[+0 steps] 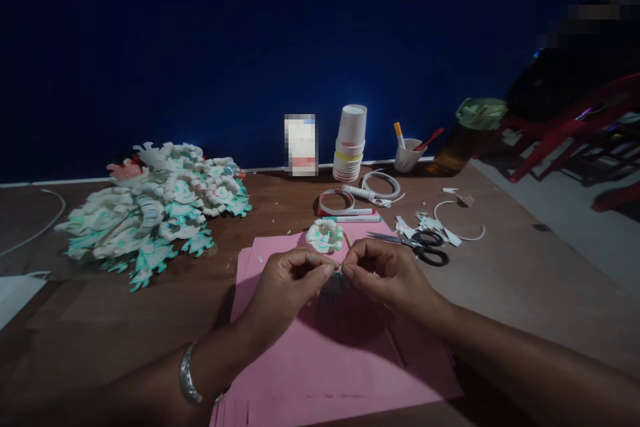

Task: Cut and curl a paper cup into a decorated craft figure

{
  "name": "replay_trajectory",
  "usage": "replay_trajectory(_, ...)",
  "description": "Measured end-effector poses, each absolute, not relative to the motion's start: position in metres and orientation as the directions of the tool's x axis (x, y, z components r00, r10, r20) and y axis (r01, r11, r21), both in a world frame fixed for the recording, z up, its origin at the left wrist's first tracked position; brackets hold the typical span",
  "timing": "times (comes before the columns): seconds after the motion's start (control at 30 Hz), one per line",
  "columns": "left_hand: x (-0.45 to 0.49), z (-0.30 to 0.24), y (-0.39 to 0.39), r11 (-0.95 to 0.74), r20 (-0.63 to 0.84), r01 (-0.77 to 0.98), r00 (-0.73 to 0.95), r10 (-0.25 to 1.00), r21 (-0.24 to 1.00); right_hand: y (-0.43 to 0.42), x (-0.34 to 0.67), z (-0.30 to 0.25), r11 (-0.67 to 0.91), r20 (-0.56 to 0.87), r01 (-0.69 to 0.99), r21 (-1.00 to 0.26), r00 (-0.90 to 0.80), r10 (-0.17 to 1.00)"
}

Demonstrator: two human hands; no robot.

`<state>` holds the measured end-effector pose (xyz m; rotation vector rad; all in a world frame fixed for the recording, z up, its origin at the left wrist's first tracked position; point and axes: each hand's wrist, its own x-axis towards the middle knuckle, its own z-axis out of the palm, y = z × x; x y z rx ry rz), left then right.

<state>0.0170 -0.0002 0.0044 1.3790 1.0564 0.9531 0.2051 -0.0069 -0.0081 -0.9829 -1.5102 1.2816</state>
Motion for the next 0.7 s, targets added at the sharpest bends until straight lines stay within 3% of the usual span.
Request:
replay_trajectory(0.3,0.0186,0.0074,-0.0007,-0.194,0.149,0.143,0.278,0.949,0.970,-0.0084,0.2044,-0.0042,0.256,0.210,0.156,-0.954,-0.262,0.942)
replay_trajectory(0.5,0.0173,0.0048,0.0005,-0.094,0.068,0.082,0.272,0.960,0.992,-0.0076,0.2037,-0.0058,0.193,0.173,0.046,-0.980,-0.277,0.945)
replay_trajectory(0.7,0.0173,0.0029,0.0024,0.019,-0.028,0.038,0.243,0.970,0.999,-0.0057,0.2049,-0.0089,0.065,0.115,-0.175,-0.982,-0.292,0.949)
